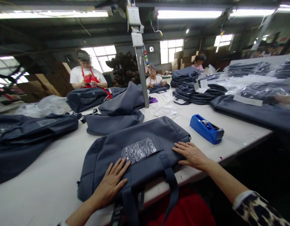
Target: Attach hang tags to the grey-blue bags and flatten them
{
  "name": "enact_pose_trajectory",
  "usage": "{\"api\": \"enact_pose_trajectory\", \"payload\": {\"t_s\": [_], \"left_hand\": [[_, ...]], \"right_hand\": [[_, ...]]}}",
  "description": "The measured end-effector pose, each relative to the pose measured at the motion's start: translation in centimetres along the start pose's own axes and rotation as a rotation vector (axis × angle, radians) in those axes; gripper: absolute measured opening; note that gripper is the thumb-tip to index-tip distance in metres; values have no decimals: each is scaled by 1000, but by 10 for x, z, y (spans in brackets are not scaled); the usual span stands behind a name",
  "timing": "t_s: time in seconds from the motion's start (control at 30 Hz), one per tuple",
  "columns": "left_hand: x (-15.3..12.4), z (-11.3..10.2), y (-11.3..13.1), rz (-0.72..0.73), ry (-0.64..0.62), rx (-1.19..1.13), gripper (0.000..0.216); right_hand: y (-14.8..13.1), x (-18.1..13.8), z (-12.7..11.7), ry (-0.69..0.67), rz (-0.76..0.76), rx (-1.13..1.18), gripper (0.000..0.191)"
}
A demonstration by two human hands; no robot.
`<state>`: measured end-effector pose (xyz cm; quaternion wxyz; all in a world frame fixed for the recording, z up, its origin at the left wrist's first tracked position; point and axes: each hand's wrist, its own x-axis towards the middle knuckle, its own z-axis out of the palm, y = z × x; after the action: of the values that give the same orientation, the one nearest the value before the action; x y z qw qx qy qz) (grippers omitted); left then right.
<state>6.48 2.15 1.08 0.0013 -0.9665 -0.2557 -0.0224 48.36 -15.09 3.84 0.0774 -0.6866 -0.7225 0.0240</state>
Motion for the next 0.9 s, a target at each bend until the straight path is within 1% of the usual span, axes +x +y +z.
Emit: {"api": "enact_pose_trajectory", "payload": {"t_s": [0.03,0.1,0.17,0.2,0.23,0.3,0.37,0.43,0.5,0.6,0.67,0.73,0.83,0.9], "left_hand": [[-2,-1,-1,2,-5,-10,61],[-1,-14,-3,11,-26,-62,61],[8,-37,-9,22,-67,-153,56],[16,-49,-15,14,-70,-199,51],[25,-61,-22,-2,-52,-231,47],[47,-81,-40,-79,70,-210,47],[71,-89,-61,-184,171,-106,52],[92,-86,-79,-304,174,-21,54],[110,-77,-93,-398,144,6,55],[129,-60,-109,-448,129,3,53],[138,-49,-119,-471,101,-6,49],[143,-38,-127,-494,53,-17,46],[146,-19,-135,-520,-11,-24,44],[146,-6,-139,-531,-22,-12,45]], "right_hand": [[0,-5,-1,-13,8,21,63],[-4,-11,-10,-54,28,58,60],[-8,-7,-26,-91,32,73,50],[-10,0,-35,-78,23,76,45],[-12,10,-44,-34,8,75,41],[-15,40,-58,99,-32,63,41],[-17,79,-65,193,-43,23,45],[-16,118,-63,199,-28,-34,50],[-9,154,-56,181,-3,-74,54],[10,191,-39,154,31,-104,58],[23,204,-27,126,51,-107,59],[34,209,-13,94,58,-100,59],[44,210,11,54,56,-85,58],[47,209,26,47,65,-78,58]]}}
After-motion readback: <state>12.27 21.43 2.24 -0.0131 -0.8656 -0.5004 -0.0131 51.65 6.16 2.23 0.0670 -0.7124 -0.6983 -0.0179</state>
